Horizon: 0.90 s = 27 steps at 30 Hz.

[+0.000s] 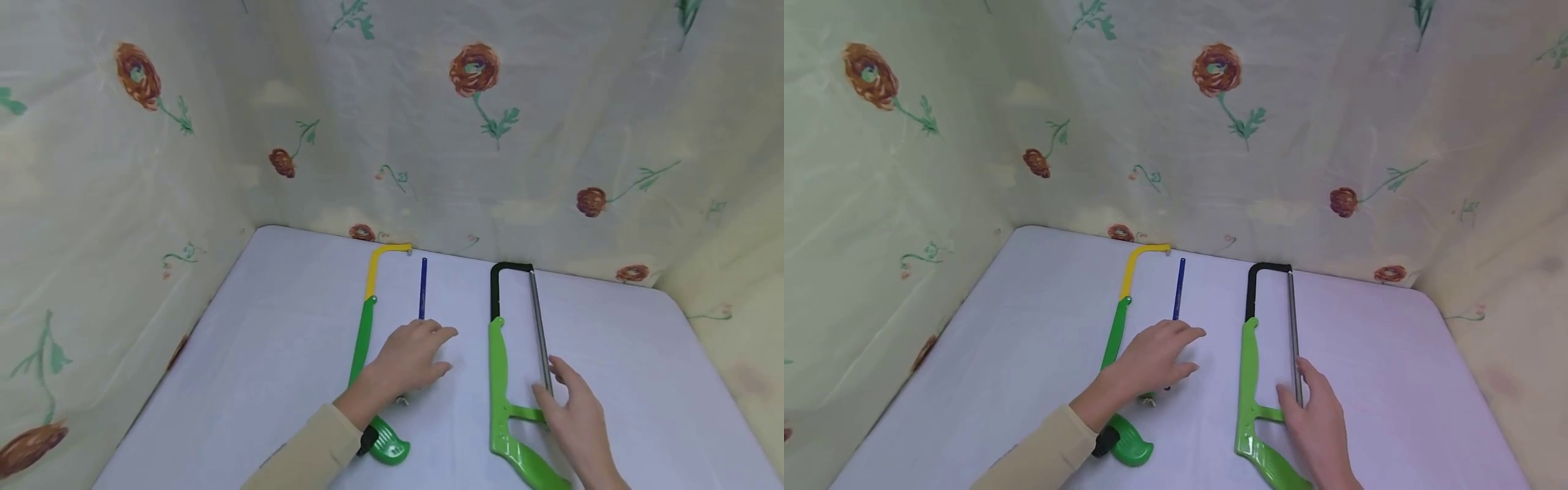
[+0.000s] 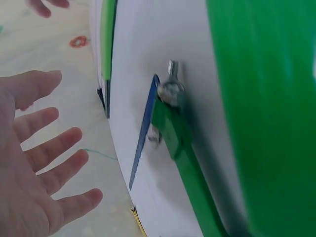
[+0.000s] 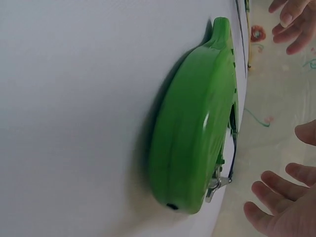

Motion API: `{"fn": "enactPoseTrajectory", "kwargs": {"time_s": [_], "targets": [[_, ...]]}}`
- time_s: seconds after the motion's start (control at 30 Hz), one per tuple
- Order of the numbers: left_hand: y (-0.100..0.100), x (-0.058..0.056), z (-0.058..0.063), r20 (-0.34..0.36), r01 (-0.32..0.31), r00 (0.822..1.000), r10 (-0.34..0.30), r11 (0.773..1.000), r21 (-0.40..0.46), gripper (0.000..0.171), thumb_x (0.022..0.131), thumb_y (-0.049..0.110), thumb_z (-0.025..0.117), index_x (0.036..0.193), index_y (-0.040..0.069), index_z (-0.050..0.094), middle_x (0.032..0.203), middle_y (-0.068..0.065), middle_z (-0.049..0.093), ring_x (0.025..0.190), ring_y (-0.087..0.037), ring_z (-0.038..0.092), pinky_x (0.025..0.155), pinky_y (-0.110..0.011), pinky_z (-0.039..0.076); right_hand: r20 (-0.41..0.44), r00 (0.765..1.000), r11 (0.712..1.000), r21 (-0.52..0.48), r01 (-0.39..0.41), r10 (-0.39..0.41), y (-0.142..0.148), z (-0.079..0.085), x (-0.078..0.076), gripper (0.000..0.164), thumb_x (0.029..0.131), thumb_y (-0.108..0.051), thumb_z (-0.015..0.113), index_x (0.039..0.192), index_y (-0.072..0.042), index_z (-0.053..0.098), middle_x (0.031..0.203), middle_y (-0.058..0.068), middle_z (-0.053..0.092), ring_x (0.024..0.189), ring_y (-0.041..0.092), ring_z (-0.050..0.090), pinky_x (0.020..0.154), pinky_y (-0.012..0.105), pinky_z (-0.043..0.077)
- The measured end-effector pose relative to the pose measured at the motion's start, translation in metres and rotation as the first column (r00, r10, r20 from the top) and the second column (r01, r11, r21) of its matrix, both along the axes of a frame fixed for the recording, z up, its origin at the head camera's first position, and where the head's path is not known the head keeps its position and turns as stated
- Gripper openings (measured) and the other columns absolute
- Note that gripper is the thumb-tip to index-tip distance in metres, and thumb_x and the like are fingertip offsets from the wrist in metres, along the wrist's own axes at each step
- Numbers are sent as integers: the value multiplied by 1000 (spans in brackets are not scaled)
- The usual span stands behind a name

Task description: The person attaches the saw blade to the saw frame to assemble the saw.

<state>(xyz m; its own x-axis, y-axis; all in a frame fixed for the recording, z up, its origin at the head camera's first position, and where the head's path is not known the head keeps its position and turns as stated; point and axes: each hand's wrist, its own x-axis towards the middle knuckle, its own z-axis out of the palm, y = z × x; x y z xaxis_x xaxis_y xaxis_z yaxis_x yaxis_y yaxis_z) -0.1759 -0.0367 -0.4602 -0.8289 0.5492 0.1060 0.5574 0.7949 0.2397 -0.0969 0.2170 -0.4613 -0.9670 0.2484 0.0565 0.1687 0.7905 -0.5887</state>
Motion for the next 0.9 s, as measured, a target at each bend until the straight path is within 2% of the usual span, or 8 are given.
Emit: {"fn": "enactPoseTrajectory", "kwargs": {"time_s": [0.23,0.4,0.67,0.8,0.9], "targets": [[-15,-3,0,22,-33,999,33,999,-11,54,86,44,59,135,29,43,127,4,55,116,-14,52,93,-32,47,-7,999,999,14,-42,42,-11,3,-5,60,90,-33,54,142,-10,33,135,19,47,124,39,42,97,61,33],[-25,-7,-3,-5,-70,998,70,997,-43,54,85,46,59,134,29,45,125,3,57,113,-15,54,93,-33,47,-37,993,993,44,-111,113,-24,9,-11,54,91,-34,54,138,-12,40,129,16,53,118,35,48,90,58,39],[-43,-10,-7,-6,-139,990,139,988,-69,50,86,45,57,132,27,49,118,3,60,101,-14,57,82,-30,50,-88,977,980,73,-186,192,-44,8,-24,47,89,-27,58,132,-11,48,119,10,60,105,26,57,81,44,46],[-53,-12,-9,1,-166,986,166,984,-63,50,85,46,58,131,28,49,114,3,60,97,-14,58,78,-31,50,-76,977,979,65,-195,200,-52,6,-28,48,88,-31,60,131,-12,48,118,8,61,105,25,57,82,43,46],[-60,-16,-7,1,-211,977,212,976,-61,50,84,47,60,130,28,50,111,2,61,93,-15,59,74,-31,51,-60,978,980,44,-196,198,-58,6,-31,47,88,-32,60,130,-15,49,117,7,61,105,24,57,84,43,46]]}}
